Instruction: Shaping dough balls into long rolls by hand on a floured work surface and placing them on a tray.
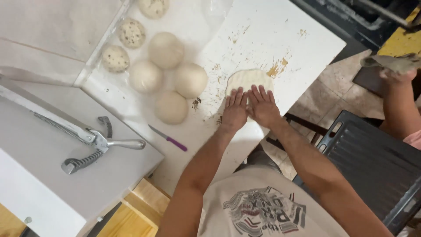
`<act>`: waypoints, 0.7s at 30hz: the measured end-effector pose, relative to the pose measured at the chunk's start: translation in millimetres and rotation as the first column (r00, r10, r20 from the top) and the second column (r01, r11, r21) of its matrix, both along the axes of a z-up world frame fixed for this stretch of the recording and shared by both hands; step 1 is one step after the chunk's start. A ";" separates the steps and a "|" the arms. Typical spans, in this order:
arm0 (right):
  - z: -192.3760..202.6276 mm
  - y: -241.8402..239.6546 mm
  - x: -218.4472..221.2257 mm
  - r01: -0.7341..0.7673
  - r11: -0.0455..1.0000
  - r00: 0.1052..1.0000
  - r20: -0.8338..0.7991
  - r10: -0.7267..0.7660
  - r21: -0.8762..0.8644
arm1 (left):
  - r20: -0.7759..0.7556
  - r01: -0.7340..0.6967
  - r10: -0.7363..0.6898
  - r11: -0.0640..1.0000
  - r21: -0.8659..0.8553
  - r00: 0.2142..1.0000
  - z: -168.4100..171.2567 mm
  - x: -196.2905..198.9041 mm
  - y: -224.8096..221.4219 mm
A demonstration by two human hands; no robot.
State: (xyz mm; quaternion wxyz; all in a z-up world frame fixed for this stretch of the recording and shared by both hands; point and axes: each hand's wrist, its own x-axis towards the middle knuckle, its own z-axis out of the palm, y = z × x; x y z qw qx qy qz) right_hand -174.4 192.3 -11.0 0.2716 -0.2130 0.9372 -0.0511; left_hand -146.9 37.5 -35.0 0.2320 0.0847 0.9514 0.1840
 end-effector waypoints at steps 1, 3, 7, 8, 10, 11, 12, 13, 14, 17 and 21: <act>2.0 0.0 2.6 0.000 1.000 1.000 -0.018 0.000 0.000 | -0.018 0.000 0.000 1.000 0.000 1.000 -2.9 2.0 2.4; 3.4 1.6 30.6 -0.036 0.998 0.998 -0.052 0.034 -0.045 | -0.282 0.043 -0.066 0.995 -0.084 0.957 -11.0 28.6 8.9; -18.2 -1.1 47.6 -0.024 1.000 0.997 -0.070 0.023 -0.014 | -0.154 0.039 -0.045 0.999 -0.038 0.987 -10.7 54.7 11.6; -18.6 1.1 54.7 -0.015 0.998 0.982 -0.190 0.003 -0.063 | -0.074 0.026 -0.027 1.000 -0.009 0.997 4.1 55.0 15.9; -27.5 4.9 66.6 -0.011 0.994 0.950 -0.310 -0.023 -0.110 | 0.004 0.014 -0.014 1.000 0.019 1.000 8.3 61.5 21.0; -36.7 6.1 71.8 -0.004 0.998 0.974 -0.226 -0.010 -0.058 | 0.014 0.036 -0.036 0.999 0.001 0.999 -3.0 67.7 21.1; -44.4 8.0 90.1 -0.005 1.000 0.993 -0.120 0.005 -0.005 | 0.043 0.053 -0.052 0.998 -0.016 0.998 -12.4 87.6 21.9; -33.1 5.8 97.4 -0.009 1.000 0.994 -0.105 0.008 -0.004 | 0.059 0.049 -0.049 0.999 -0.013 0.997 -9.5 95.1 22.2; -23.1 3.0 90.3 -0.003 1.000 0.996 -0.091 0.004 0.002 | 0.068 0.044 -0.045 0.999 0.013 0.997 -8.4 87.4 21.7; -24.9 -1.4 95.5 -0.002 1.000 0.997 -0.072 0.004 0.021 | 0.070 0.081 -0.080 0.997 -0.009 0.994 -9.6 88.3 18.0; -15.9 -4.4 109.8 0.031 0.999 0.998 -0.056 -0.032 -0.011 | 0.091 0.036 -0.038 0.999 0.027 0.995 5.9 102.0 24.2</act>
